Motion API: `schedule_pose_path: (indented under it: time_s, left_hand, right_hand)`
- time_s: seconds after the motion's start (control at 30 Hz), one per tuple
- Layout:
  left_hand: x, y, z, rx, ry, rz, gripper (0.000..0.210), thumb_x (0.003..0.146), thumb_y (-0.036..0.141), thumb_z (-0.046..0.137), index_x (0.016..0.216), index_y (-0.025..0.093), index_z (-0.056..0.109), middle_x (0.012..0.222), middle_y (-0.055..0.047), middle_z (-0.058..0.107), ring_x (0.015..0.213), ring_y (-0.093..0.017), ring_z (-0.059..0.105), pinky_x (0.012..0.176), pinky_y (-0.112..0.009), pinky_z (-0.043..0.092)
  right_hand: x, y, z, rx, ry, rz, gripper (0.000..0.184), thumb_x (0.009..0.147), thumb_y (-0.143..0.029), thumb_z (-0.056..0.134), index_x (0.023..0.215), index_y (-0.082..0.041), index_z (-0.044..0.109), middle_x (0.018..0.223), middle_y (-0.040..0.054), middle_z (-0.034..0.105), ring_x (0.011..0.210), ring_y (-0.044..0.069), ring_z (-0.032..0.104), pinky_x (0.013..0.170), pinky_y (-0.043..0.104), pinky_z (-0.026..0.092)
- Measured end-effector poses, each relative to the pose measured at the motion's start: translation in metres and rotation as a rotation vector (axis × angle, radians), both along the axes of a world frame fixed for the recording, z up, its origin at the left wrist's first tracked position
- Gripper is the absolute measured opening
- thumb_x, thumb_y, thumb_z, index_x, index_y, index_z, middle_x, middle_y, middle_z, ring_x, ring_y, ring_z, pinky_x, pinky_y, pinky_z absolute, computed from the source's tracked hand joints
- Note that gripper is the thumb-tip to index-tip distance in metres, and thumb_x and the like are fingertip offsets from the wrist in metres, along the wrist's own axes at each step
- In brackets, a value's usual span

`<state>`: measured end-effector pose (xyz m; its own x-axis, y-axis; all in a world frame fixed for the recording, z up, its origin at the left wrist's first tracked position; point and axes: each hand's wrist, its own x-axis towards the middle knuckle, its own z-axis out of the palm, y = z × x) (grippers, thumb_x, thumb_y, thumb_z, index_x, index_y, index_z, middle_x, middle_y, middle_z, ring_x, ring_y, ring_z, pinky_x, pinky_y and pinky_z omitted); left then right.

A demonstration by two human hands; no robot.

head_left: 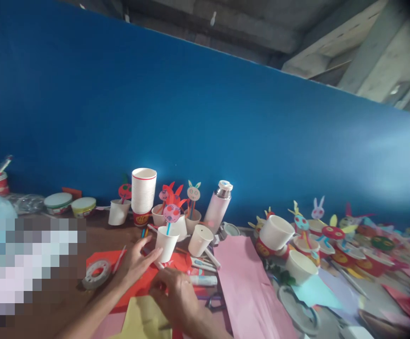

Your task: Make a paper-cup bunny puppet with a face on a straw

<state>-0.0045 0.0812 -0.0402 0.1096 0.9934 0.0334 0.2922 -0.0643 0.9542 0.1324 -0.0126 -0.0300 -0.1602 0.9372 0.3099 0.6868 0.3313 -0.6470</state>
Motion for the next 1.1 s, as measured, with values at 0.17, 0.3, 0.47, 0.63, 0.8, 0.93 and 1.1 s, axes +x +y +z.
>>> schedule_pose_path:
  time_s: [0.17,0.3,0.47,0.63,0.8,0.93,1.1]
  left_hand:
    - [0.003,0.000,0.003,0.004,-0.008,-0.071,0.065,0.064,0.050,0.064,0.116,0.010,0.056,0.107,-0.012,0.069,0.101,-0.031,0.062,0.082,-0.036,0.050]
    - [0.004,-0.002,0.008,0.002,-0.044,-0.172,0.058,0.068,0.049,0.062,0.114,0.013,0.058,0.107,-0.008,0.070,0.100,-0.029,0.062,0.080,-0.033,0.051]
    - [0.007,-0.003,0.012,-0.020,-0.187,-0.244,0.057,0.071,0.044,0.062,0.118,0.014,0.053,0.112,-0.008,0.068,0.107,-0.027,0.059,0.086,-0.033,0.049]
    - [0.011,-0.005,0.013,-0.032,-0.261,-0.207,0.054,0.067,0.046,0.066,0.108,0.012,0.059,0.107,-0.011,0.069,0.102,-0.027,0.061,0.085,-0.033,0.049]
    - [0.009,-0.008,0.016,-0.040,-0.182,-0.112,0.045,0.063,0.047,0.069,0.094,0.014,0.064,0.092,-0.009,0.073,0.092,-0.028,0.064,0.079,-0.034,0.048]
    - [0.009,-0.008,0.015,-0.064,-0.187,-0.101,0.043,0.058,0.047,0.071,0.085,0.014,0.067,0.084,-0.009,0.074,0.085,-0.029,0.066,0.074,-0.033,0.050]
    - [0.012,-0.009,0.014,-0.109,-0.253,-0.086,0.040,0.057,0.048,0.071,0.078,0.014,0.068,0.072,-0.008,0.073,0.073,-0.027,0.068,0.063,-0.032,0.051]
  right_hand:
    - [0.017,0.009,0.015,0.135,0.236,-0.156,0.012,0.074,-0.007,0.055,0.075,-0.019,0.059,0.092,0.0032,0.063,0.085,0.016,0.058,0.075,0.024,0.042]
    - [0.021,0.013,0.015,0.135,0.292,-0.165,0.012,0.075,-0.007,0.052,0.073,-0.019,0.056,0.097,0.0041,0.063,0.089,0.016,0.058,0.077,0.025,0.043]
    - [0.020,0.018,0.007,0.136,0.287,-0.207,0.010,0.075,-0.009,0.053,0.071,-0.018,0.056,0.109,0.0070,0.060,0.095,0.018,0.057,0.079,0.028,0.043]
    - [0.020,0.024,0.004,0.129,0.352,-0.178,0.012,0.076,-0.009,0.052,0.070,-0.018,0.056,0.111,0.0065,0.060,0.096,0.018,0.058,0.078,0.027,0.043]
    - [0.020,0.022,0.011,0.101,0.395,-0.150,0.012,0.075,-0.008,0.051,0.070,-0.018,0.057,0.116,0.0048,0.059,0.094,0.017,0.058,0.078,0.025,0.042]
    - [0.017,0.018,0.018,0.092,0.409,-0.139,0.013,0.076,-0.007,0.052,0.069,-0.017,0.057,0.108,0.0035,0.063,0.090,0.015,0.059,0.076,0.023,0.041]
    - [0.011,0.014,0.023,0.109,0.456,-0.115,0.012,0.074,-0.008,0.056,0.070,-0.018,0.060,0.104,0.0022,0.064,0.092,0.016,0.059,0.077,0.024,0.041]
